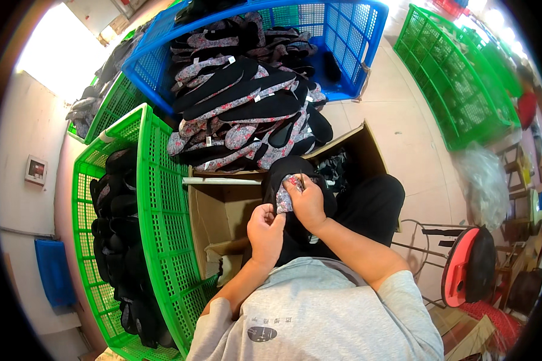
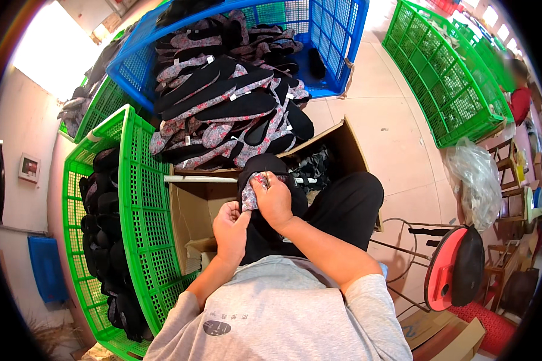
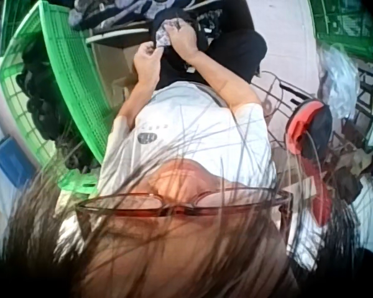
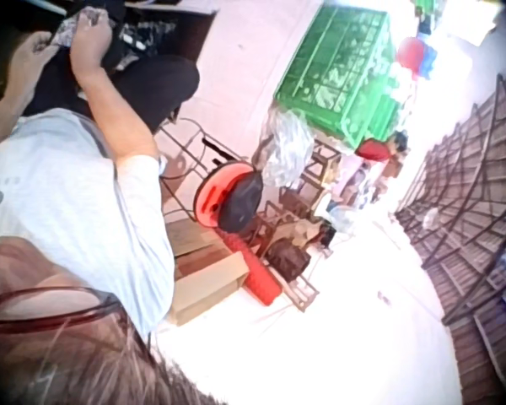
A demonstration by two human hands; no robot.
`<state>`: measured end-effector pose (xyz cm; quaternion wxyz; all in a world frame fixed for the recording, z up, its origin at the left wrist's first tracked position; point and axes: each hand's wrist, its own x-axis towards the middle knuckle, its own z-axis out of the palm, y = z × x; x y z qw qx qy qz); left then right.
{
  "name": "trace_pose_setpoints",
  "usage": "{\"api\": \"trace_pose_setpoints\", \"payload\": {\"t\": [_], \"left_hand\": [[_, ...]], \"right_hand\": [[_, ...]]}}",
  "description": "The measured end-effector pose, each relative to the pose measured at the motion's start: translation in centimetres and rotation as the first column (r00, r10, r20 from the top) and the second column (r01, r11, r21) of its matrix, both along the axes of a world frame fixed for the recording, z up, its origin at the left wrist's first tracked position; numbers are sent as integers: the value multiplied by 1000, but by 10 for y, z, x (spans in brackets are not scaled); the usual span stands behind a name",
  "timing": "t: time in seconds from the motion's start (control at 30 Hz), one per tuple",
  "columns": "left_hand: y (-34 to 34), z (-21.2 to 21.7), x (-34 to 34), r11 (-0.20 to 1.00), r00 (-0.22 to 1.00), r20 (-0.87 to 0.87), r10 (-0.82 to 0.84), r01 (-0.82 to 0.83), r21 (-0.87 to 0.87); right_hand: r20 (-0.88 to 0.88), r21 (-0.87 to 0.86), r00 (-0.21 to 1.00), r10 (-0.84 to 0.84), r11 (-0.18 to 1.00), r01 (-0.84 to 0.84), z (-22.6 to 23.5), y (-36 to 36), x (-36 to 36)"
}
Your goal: The person sits on the floor surrounded by crates of footwear and manually assembles slippers. They pick up a slipper sole and a fabric upper, align the edges, and press them together to attach the upper to the sole. The person repeats this process for multiple units, placing the finished slippers into a green crate.
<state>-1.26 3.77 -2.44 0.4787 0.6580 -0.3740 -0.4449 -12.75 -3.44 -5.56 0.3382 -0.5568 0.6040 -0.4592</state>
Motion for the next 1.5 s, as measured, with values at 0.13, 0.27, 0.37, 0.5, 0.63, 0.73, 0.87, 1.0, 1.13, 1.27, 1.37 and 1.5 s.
{"api": "trace_pose_setpoints", "payload": {"t": [0.13,0.27,0.37,0.5,0.63,0.73,0.87,1.0,1.13,1.27,1.37,1.5], "left_hand": [[1,25,-13,958,919,395,-25,134,-253],[-7,18,-16,927,893,450,0,169,-335],[-5,13,-17,917,902,431,22,153,-367],[-9,6,-17,864,789,599,136,201,-461],[-21,13,-7,818,689,689,223,252,-517],[-27,15,16,826,618,750,238,277,-491],[-34,9,26,800,592,763,258,312,-512],[-32,4,32,829,646,737,199,290,-478],[-37,10,36,817,677,709,196,287,-500],[-35,25,43,702,574,786,230,462,-542],[-33,40,20,731,576,810,111,505,-459],[-44,55,5,795,374,921,109,523,-307]], "right_hand": [[28,35,999,28,999,-29,16,5,2],[92,43,996,1,999,-5,17,3,1],[144,65,990,3,998,-13,18,3,-2],[151,103,988,26,994,-42,21,3,-3],[473,376,876,95,878,-298,44,5,-22],[624,413,773,114,791,-451,88,16,-48],[695,272,713,90,885,-377,85,7,-89],[544,318,832,112,890,-327,74,3,-95],[255,197,929,268,926,-322,48,5,-81],[204,207,912,356,895,-396,45,5,-67],[181,207,915,359,896,-393,49,4,-59],[98,263,924,368,886,-381,60,1,-56]]}}
